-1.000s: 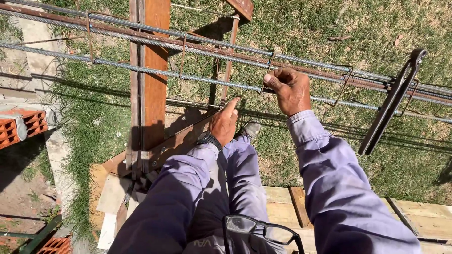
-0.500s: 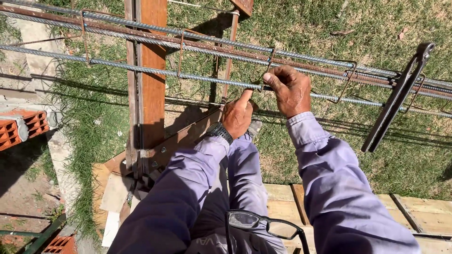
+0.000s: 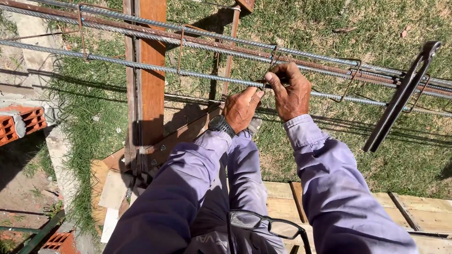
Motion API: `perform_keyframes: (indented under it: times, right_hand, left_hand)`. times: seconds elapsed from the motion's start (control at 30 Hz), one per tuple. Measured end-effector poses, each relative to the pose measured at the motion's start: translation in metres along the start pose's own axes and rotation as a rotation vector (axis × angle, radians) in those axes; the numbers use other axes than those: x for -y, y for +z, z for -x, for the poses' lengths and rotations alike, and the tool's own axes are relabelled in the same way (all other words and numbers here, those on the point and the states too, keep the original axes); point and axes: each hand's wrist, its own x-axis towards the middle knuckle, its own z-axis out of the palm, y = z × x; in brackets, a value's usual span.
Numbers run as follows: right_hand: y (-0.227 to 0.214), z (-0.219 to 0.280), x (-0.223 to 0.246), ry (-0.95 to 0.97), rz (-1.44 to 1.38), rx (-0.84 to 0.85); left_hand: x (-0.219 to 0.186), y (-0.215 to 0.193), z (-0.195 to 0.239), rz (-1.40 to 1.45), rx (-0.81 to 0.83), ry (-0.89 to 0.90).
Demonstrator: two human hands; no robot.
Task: The person ties a rebar cage using wire ties and pliers. They wrap the wire around the intersecting steel bars and twist it tight to secure the structure. The person works along the length of the cage, repeating the process at multiple junctions.
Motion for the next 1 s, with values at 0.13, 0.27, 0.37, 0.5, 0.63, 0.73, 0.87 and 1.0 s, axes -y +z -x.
perform_keyframes:
  times: [0.13, 0.27, 0.37, 0.5, 0.63, 0.73, 0.87, 1.0]
  right_hand:
    - [0.002, 0.002, -0.003, -0.012, -0.021, 0.002]
    - [0.0, 0.003, -0.005, 0.021, -0.067, 0.049]
    - [-0.007, 0.002, -0.019, 0.054, -0.107, 0.084]
    - [-0.013, 0.007, 0.005, 0.165, -0.172, 0.101]
    - [-0.012, 0.011, 0.017, 0.111, 0.055, 0.141]
    - [-0.008, 0.019, 0.048, 0.204, 0.099, 0.165]
    - [0.007, 0.04, 0.052, 0.772, -0.464, 0.029]
    - [0.017, 0.056, 0.02, 0.766, -0.701, 0.084]
  left_hand:
    - [0.004, 0.004, -0.004, -0.034, -0.015, 0.032]
    - [0.002, 0.005, -0.008, -0.114, -0.1, 0.137]
    - [0.003, 0.003, -0.009, -0.174, -0.146, 0.18]
    - [-0.001, -0.002, -0.009, -0.295, -0.174, 0.245]
    - [0.056, 0.022, -0.006, -0.519, -0.051, 0.175]
    - [0.06, 0.022, -0.009, -0.548, -0.086, 0.139]
    - [-0.018, -0.015, -0.016, -0.339, -0.068, 0.19]
    - [-0.019, -0.016, -0.018, -0.337, -0.015, 0.217]
